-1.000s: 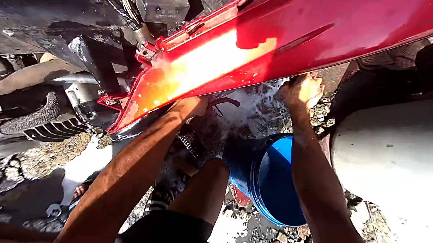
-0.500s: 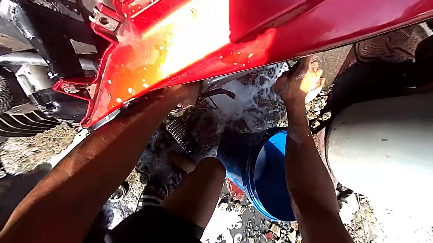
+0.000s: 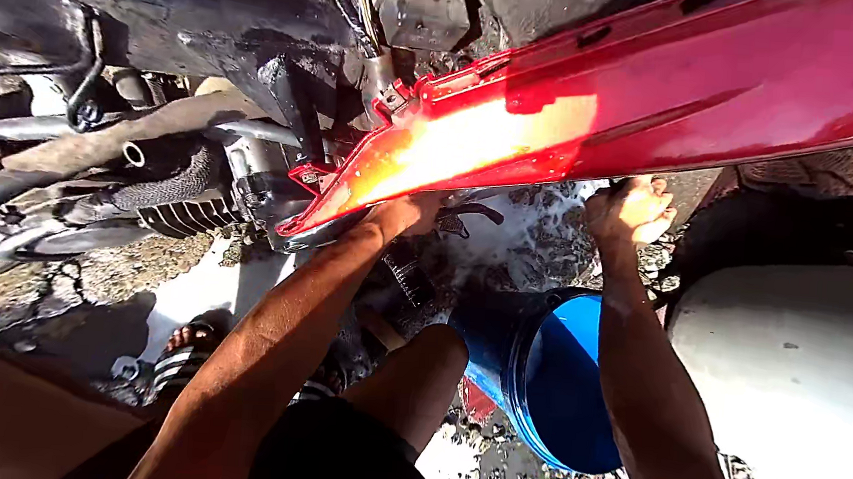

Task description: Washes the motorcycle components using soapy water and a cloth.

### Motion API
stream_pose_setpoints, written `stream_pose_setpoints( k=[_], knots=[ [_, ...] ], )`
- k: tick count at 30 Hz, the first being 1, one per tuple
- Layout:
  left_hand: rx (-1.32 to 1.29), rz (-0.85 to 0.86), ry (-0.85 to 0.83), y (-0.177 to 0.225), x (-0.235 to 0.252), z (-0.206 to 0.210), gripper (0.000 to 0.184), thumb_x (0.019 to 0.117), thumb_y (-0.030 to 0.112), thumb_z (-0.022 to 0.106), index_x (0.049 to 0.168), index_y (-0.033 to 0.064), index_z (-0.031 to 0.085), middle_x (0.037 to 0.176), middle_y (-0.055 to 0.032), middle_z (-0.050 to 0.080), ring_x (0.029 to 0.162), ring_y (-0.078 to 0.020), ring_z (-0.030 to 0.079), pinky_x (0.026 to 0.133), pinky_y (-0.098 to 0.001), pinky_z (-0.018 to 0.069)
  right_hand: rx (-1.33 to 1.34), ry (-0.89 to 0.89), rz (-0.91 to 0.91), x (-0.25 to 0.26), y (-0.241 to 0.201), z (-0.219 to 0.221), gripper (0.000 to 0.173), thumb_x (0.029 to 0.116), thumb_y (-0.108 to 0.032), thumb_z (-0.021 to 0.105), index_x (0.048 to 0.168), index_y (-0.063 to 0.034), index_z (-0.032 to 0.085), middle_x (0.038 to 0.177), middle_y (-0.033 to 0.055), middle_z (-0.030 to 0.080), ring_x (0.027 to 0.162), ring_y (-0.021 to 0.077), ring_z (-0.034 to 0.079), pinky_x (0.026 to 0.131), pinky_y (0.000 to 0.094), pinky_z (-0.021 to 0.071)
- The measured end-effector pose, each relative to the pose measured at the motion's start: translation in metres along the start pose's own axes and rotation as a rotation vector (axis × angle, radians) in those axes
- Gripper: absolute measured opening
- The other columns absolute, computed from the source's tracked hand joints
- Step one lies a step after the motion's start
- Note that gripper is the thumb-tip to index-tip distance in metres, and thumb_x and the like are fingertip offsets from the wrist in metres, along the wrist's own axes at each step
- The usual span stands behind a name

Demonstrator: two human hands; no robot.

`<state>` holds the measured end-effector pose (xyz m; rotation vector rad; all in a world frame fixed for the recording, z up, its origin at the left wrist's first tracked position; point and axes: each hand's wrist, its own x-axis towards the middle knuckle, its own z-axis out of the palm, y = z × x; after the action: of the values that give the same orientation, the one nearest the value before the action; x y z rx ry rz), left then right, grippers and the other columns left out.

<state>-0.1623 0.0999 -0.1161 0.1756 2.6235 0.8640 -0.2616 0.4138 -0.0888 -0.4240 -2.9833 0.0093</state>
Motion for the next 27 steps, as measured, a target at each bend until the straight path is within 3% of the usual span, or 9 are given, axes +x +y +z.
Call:
stream_pose_setpoints(
  k=[3,4,7,10,13,18,21,24,27],
  knots=[
    [-0.307,-0.218,-0.194,0.025,0.011,-0.029,0.024,0.1033,0.013,0.056,0.118,-0.0034,0.065,0.102,-0.0181,0.066,0.088,-0.0239,0.064,0.083,-0.0398,0.0522,0.001,0.002,0.027,-0.002,0.001,0.002,0.048,0.0962,-0.038,0.053,0.130,-0.0042,0.059,0.139,0.0307,0.052,0.133,0.0517,0.046,0.100,0.0733,0.0357],
    [-0.375,-0.232,-0.220,0.029,0.017,-0.030,0.013,0.1030,0.010,0.053,0.105,0.0012,0.061,0.083,-0.0067,0.055,0.068,-0.0125,0.052,0.064,-0.0273,0.0459,-0.021,-0.008,0.075,0.001,-0.006,0.000,0.050,0.0938,-0.036,0.055,0.133,-0.0061,0.060,0.142,0.0277,0.054,0.135,0.0487,0.047,0.104,0.0708,0.0349],
    [-0.359,-0.189,-0.312,0.025,0.040,-0.023,0.012,0.1034,0.012,0.052,0.100,0.0027,0.060,0.074,-0.0004,0.047,0.058,-0.0079,0.042,0.055,-0.0249,0.0397,-0.051,-0.012,0.123,0.005,-0.016,-0.003,0.058,0.0905,-0.031,0.056,0.145,-0.0128,0.052,0.143,0.0231,0.055,0.136,0.0445,0.048,0.106,0.0671,0.0360],
    [-0.117,-0.016,-0.124,0.004,0.046,0.003,0.031,0.0963,0.025,0.062,0.116,0.0017,0.068,0.105,-0.0174,0.068,0.095,-0.0281,0.065,0.083,-0.0512,0.0512,-0.070,0.031,0.097,0.004,-0.012,-0.002,0.060,0.0888,-0.029,0.055,0.146,-0.0134,0.050,0.141,0.0223,0.056,0.134,0.0432,0.050,0.102,0.0657,0.0399],
    [-0.023,-0.128,-0.287,0.018,0.022,-0.020,0.044,0.1052,0.026,0.053,0.140,-0.0010,0.055,0.141,-0.0263,0.056,0.135,-0.0420,0.051,0.108,-0.0633,0.0385,-0.066,0.031,0.048,0.001,-0.009,-0.004,0.055,0.0934,-0.026,0.053,0.145,-0.0082,0.049,0.140,0.0275,0.055,0.134,0.0465,0.050,0.103,0.0681,0.0384],
    [0.000,-0.079,-0.246,0.023,0.041,-0.015,0.023,0.0925,0.016,0.064,0.110,0.0017,0.068,0.101,-0.0179,0.068,0.092,-0.0306,0.065,0.079,-0.0540,0.0505,-0.077,0.011,0.057,-0.001,-0.008,-0.002,0.054,0.0955,-0.030,0.052,0.143,-0.0037,0.052,0.140,0.0299,0.054,0.134,0.0479,0.049,0.105,0.0684,0.0366],
    [-0.174,-0.086,-0.319,0.023,0.059,-0.014,0.006,0.0969,0.005,0.055,0.092,0.0051,0.058,0.068,-0.0014,0.047,0.052,-0.0109,0.041,0.049,-0.0280,0.0364,-0.077,0.047,0.033,0.003,-0.003,0.004,0.054,0.0950,-0.033,0.052,0.138,-0.0017,0.051,0.136,0.0316,0.055,0.131,0.0499,0.050,0.101,0.0706,0.0376],
    [-0.053,-0.046,-0.220,0.015,0.049,-0.003,0.028,0.0940,0.018,0.063,0.115,0.0001,0.067,0.108,-0.0186,0.068,0.099,-0.0307,0.065,0.084,-0.0545,0.0499,-0.118,0.021,0.108,0.002,-0.011,0.000,0.060,0.0918,-0.031,0.054,0.147,-0.0082,0.047,0.140,0.0274,0.056,0.134,0.0444,0.051,0.106,0.0657,0.0376],
    [-0.016,-0.095,-0.207,0.009,0.031,0.006,0.044,0.0939,0.022,0.062,0.132,0.0006,0.059,0.128,-0.0254,0.064,0.121,-0.0433,0.061,0.093,-0.0667,0.0475,-0.120,0.020,0.096,0.000,-0.009,-0.002,0.058,0.0927,-0.030,0.054,0.146,-0.0068,0.048,0.140,0.0276,0.056,0.134,0.0455,0.051,0.105,0.0664,0.0382]
  ],
)
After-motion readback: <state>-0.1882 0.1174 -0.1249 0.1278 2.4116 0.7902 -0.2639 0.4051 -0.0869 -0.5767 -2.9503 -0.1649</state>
